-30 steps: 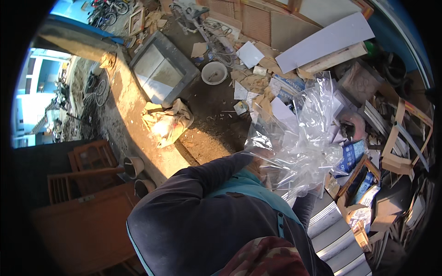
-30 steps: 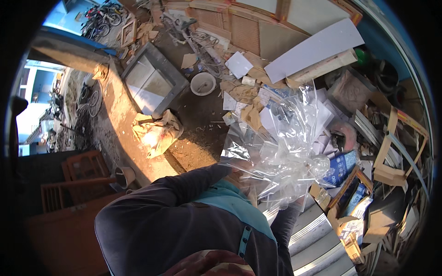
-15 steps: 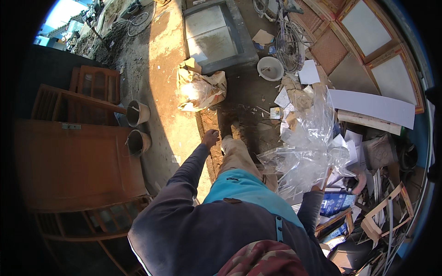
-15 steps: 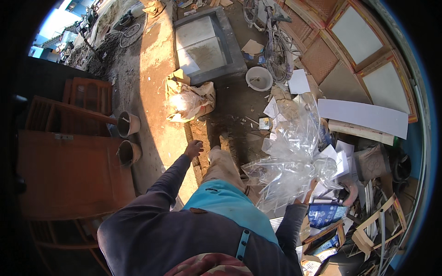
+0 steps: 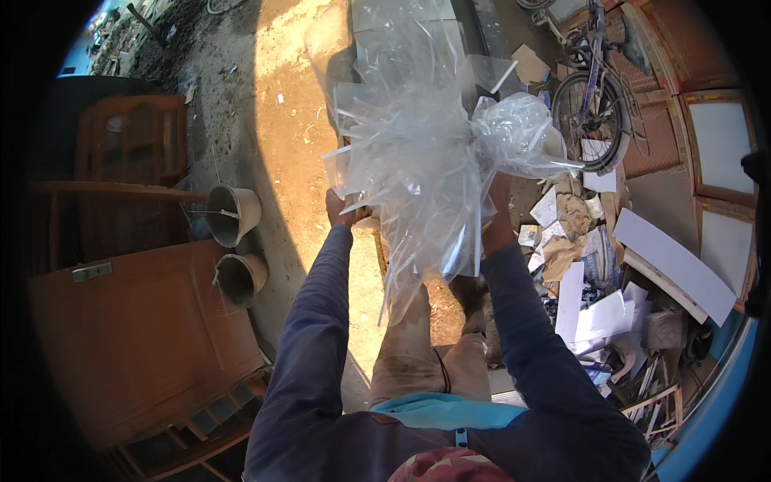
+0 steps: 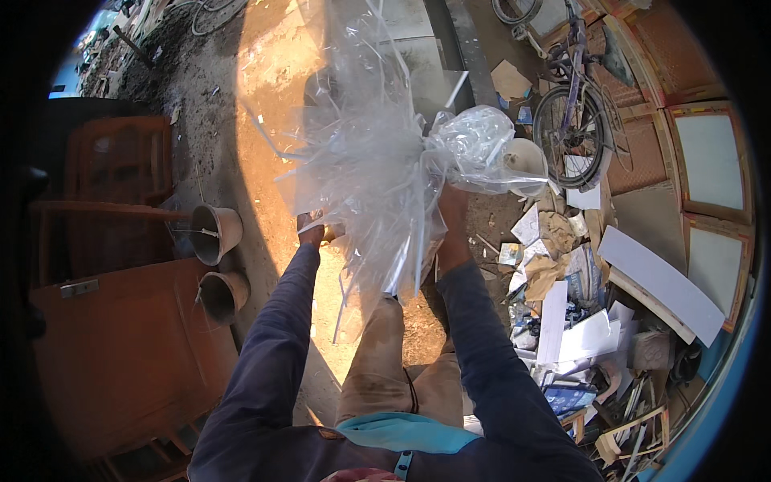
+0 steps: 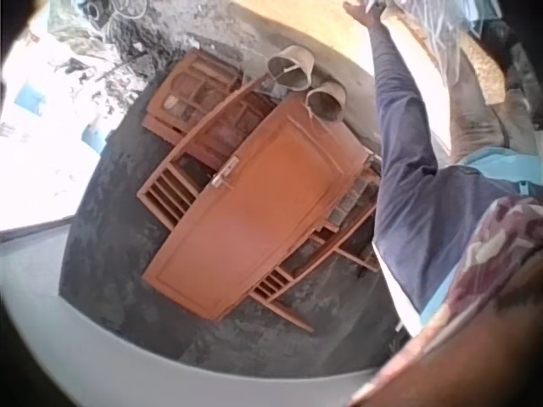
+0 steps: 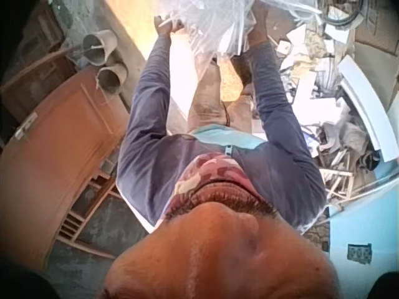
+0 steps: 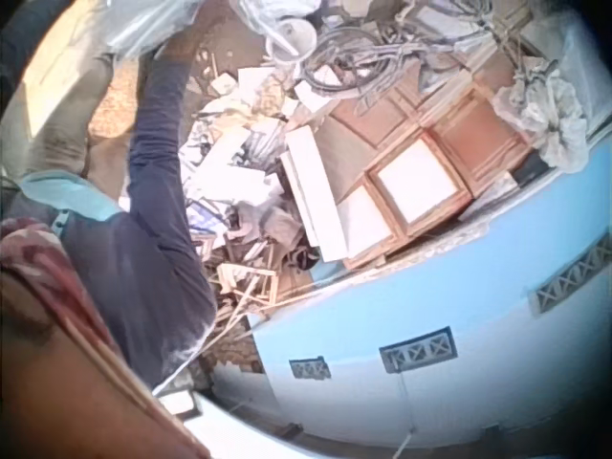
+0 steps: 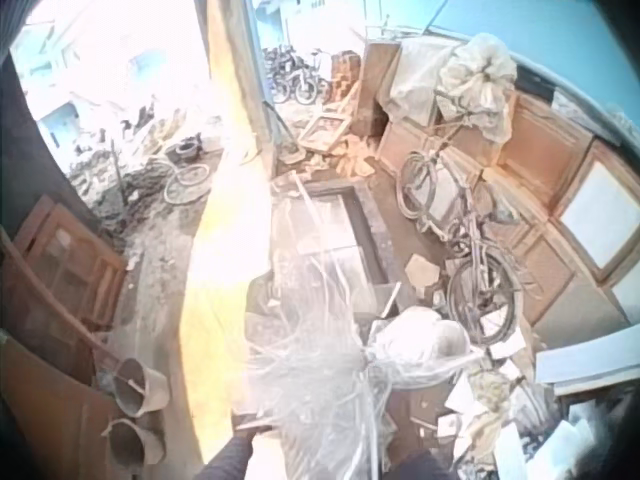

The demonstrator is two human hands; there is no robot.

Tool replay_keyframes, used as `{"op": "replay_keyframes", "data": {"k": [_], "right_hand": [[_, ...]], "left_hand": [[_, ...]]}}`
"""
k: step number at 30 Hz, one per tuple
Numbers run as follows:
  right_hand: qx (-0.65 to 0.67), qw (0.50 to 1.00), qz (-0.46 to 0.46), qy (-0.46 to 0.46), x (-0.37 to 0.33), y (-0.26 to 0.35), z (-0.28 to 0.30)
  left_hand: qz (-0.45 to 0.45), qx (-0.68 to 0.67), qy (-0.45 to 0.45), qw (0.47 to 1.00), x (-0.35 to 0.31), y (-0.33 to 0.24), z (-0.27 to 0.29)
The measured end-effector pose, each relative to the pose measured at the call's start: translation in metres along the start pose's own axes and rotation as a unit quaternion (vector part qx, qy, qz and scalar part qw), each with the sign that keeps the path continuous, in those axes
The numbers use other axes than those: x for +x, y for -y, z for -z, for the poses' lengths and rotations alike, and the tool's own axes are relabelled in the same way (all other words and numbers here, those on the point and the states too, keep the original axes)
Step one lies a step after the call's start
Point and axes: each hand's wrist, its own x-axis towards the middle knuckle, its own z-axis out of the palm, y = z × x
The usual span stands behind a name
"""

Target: The person sorts through a pile of debris and recyclables, picking up items such as plastic bottles, cardboard, and paper, and placing them into a large sack. The person also moves a bicycle frame and a white board aside to access more items.

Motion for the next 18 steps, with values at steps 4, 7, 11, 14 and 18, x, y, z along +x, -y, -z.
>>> {"op": "replay_keyframes", "data": {"k": [4, 7, 11, 14, 18], "right_hand": [[0.068, 0.987, 0.143, -0.016, 0.035, -0.003, -0.147], [0.094, 0.991, 0.083, 0.048, 0.001, -0.044, -0.187], [-0.153, 0.964, 0.071, 0.207, -0.032, -0.066, -0.195], [-0.209, 0.952, 0.111, 0.196, -0.016, -0.053, -0.214], [-0.288, 0.931, 0.047, 0.220, 0.043, -0.056, -0.281]], "left_hand": [[-0.032, -0.098, 0.078, 0.992, 0.121, 0.036, -0.052], [-0.004, -0.232, 0.176, 0.957, 0.171, 0.061, -0.086], [0.014, -0.403, 0.213, 0.890, 0.162, 0.064, -0.109], [-0.092, -0.375, 0.198, 0.901, 0.106, 0.044, -0.114], [-0.020, -0.327, 0.123, 0.937, 0.079, 0.005, -0.104]]}}
